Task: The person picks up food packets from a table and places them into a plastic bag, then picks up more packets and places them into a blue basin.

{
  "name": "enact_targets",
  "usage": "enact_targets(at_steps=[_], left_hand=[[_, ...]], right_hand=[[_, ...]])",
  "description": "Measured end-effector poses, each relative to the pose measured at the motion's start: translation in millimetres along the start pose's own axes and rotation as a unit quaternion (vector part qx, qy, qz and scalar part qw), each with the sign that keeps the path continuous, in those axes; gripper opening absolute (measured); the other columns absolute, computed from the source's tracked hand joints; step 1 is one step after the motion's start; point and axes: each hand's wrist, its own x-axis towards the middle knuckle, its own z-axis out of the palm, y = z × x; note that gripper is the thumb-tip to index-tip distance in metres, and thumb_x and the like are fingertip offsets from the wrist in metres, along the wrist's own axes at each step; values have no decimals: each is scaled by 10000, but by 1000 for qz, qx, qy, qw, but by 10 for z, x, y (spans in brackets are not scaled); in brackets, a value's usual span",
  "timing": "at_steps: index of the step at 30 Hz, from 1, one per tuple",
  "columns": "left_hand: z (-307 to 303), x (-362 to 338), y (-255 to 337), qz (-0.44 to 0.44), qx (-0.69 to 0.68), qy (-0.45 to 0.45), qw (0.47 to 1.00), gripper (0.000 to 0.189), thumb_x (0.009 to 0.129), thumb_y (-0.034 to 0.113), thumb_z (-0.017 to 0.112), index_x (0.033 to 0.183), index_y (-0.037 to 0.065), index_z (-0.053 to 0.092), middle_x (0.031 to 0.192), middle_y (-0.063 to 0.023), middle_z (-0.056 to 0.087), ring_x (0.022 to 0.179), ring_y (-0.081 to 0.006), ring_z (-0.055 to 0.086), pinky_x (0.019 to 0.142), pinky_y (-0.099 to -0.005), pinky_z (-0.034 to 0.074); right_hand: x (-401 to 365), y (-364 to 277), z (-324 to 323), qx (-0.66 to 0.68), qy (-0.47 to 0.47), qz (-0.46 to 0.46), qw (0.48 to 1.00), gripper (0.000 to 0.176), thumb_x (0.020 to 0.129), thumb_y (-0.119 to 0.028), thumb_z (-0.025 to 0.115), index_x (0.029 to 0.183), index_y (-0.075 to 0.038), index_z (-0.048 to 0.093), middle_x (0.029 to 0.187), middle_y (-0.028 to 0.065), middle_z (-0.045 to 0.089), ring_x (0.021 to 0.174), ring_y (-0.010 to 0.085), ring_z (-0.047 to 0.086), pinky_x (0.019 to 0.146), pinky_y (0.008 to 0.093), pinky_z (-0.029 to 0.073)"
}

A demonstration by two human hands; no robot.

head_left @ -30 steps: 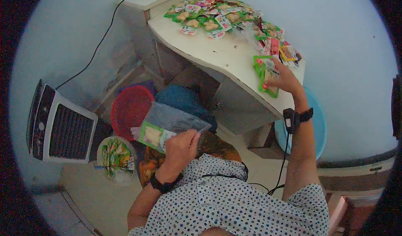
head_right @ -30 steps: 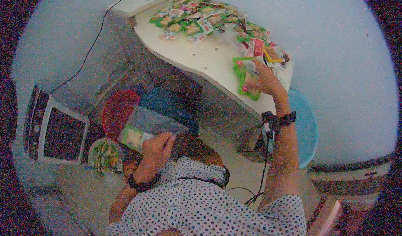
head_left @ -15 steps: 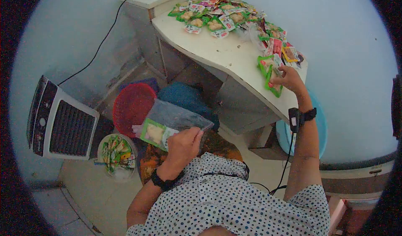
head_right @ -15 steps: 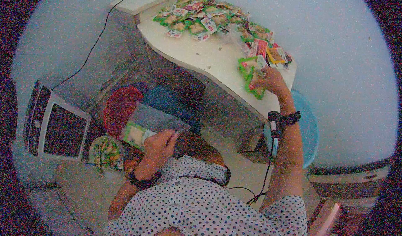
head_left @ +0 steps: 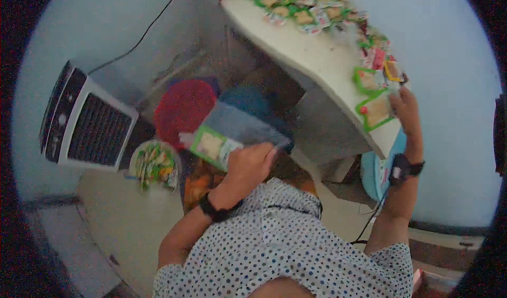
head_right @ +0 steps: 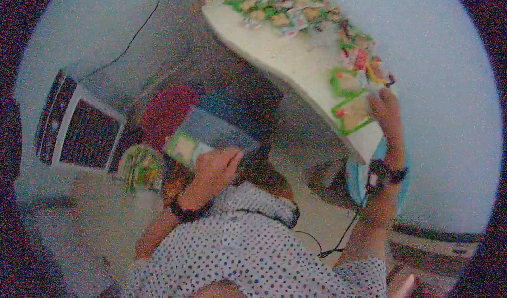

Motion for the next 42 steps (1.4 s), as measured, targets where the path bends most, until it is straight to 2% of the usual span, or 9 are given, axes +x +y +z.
enact_targets(at_steps=[3, 5, 8, 12, 19, 27, 37, 39, 42], left_hand=[[35, 24, 19, 6, -5, 20, 1000, 147, 894, 212, 610, 934, 82, 666, 798, -127, 682, 647, -319, 657, 555, -431, 507], [78, 15, 9, 11, 0, 33, 999, 154, 890, 210, 614, 945, 77, 670, 811, -118, 689, 644, -311, 659, 554, -428, 508], [119, 54, 60, 37, 9, 72, 997, 104, 888, 198, 606, 866, 97, 603, 685, -97, 637, 584, -292, 629, 502, -420, 468], [108, 52, 100, 45, 10, 84, 995, 92, 895, 185, 582, 862, 102, 562, 629, -93, 614, 576, -277, 626, 482, -412, 454], [50, 80, 162, 0, 38, -28, 999, 220, 932, 270, 537, 1056, 106, 615, 763, -114, 673, 632, -313, 652, 567, -469, 505], [86, 111, 226, 71, 80, 55, 993, 94, 861, 167, 569, 904, 95, 527, 643, -82, 620, 569, -264, 640, 458, -389, 469], [138, 78, 244, 57, -4, 4, 998, 221, 902, 211, 552, 1063, 73, 614, 812, -121, 669, 657, -301, 650, 528, -437, 498], [102, 102, 259, 71, -9, 39, 997, 183, 887, 194, 560, 1010, 66, 606, 824, -123, 665, 665, -309, 647, 529, -439, 495], [118, 110, 196, 82, -32, 30, 996, 176, 870, 172, 564, 1006, 69, 606, 850, -134, 663, 681, -323, 645, 544, -443, 498]], right_hand=[[-573, -275, -142, 130, -7, 66, 989, 532, 871, -239, 631, 1283, 70, 497, 1102, 122, 630, 877, 195, 596, 753, 330, 492], [-942, -455, 3, 178, -12, 77, 981, 330, 869, -136, 597, 1145, 42, 563, 989, 72, 644, 842, 141, 613, 713, 286, 502], [-1339, -293, 238, 282, -87, 136, 946, 480, 855, -213, 659, 1248, 36, 539, 1038, 91, 641, 805, 163, 586, 705, 262, 480], [-1755, -631, 859, 480, -243, 225, 813, 232, 882, -124, 603, 1093, -26, 599, 898, 31, 649, 765, 121, 601, 696, 238, 483], [-1931, -1106, 1544, 674, -334, 259, 606, 358, 933, -102, 561, 1262, 10, 476, 1177, 126, 614, 1056, 243, 632, 941, 377, 510], [-1925, -1259, 2051, 721, -351, 218, 556, 304, 963, -91, 503, 1256, -16, 476, 1193, 112, 590, 1103, 235, 592, 978, 374, 477], [-1741, -1587, 2274, 749, -390, 181, 505, 335, 1002, -273, 456, 1256, -58, 496, 1242, 102, 568, 1124, 225, 571, 981, 359, 475], [-1718, -1707, 2246, 683, -363, 107, 624, 358, 995, -294, 451, 1252, -54, 517, 1269, 106, 561, 1139, 237, 563, 998, 368, 459], [-1681, -1677, 2411, 696, -352, 79, 621, 369, 983, -277, 472, 1260, -38, 523, 1240, 91, 574, 1110, 219, 571, 969, 357, 465]])
